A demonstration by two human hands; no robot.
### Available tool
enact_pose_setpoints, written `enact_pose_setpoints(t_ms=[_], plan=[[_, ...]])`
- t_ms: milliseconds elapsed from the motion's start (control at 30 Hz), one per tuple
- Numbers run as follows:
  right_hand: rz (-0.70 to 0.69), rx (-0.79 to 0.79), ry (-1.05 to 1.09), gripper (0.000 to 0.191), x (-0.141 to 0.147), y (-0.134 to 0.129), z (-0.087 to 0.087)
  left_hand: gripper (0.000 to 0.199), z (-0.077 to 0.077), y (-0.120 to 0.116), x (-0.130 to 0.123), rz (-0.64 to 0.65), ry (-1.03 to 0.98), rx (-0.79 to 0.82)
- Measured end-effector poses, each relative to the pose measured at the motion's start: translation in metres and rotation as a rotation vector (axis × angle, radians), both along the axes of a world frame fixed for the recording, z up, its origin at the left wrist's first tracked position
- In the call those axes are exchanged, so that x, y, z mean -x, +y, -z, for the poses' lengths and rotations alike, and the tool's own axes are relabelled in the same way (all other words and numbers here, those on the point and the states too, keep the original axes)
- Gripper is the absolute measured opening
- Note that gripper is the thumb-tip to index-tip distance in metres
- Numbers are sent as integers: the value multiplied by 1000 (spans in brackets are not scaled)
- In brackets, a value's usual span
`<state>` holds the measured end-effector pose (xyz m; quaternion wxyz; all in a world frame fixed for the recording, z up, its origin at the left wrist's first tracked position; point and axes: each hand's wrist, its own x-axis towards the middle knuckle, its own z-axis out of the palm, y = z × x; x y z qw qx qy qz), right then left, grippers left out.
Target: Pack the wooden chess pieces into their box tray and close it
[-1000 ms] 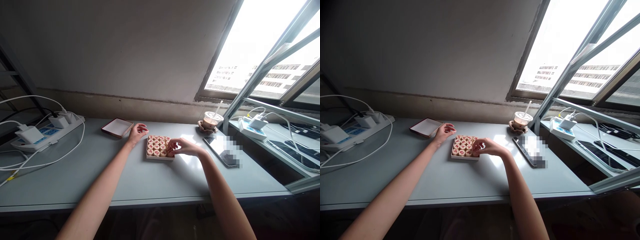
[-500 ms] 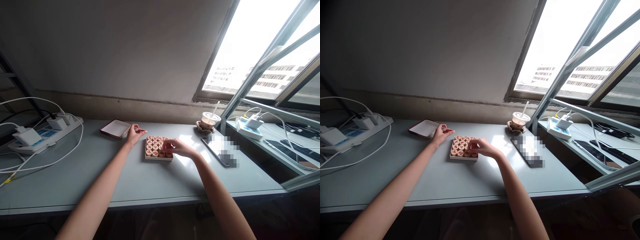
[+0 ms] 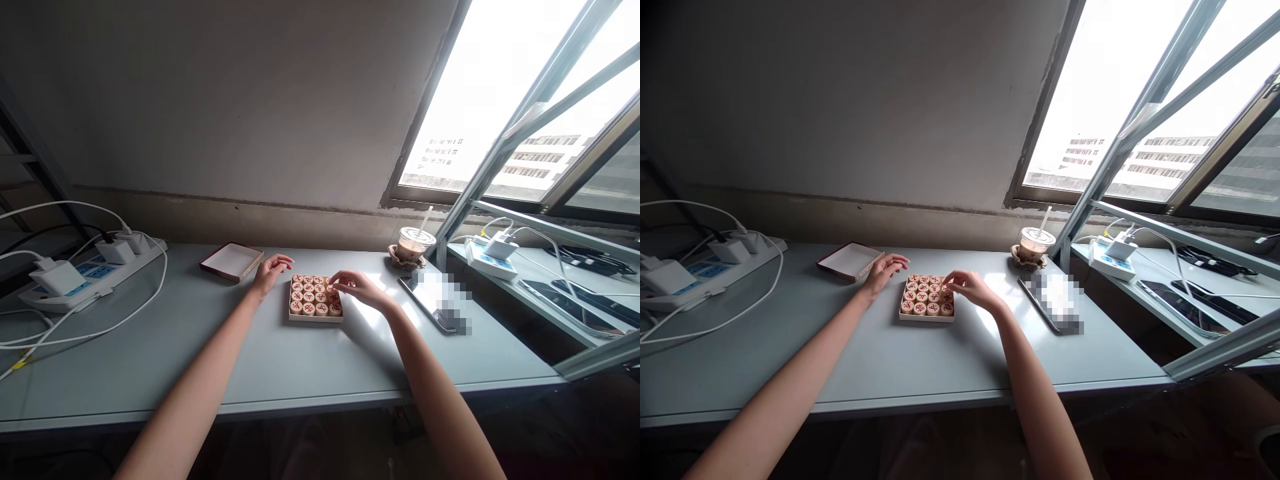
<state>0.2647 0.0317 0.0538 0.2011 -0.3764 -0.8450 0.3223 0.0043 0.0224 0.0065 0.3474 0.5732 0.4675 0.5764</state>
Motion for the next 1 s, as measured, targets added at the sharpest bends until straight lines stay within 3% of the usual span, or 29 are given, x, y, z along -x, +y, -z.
enact_pose_setpoints(t_ms=[233,433,833,1000], plan=[[14,-36,3,32,-8,7,2,20,-4,-5,-2,-35,-1,69],[-1,-7,10,33,-9,7,3,44,7,2,-2,-85,-70,-73],[10,26,10,31,-8,6,3,39,5,2,4,-156,-42,3],[19,17,26,28,-10,9,6,38,2,-1,14,-286,-30,31]])
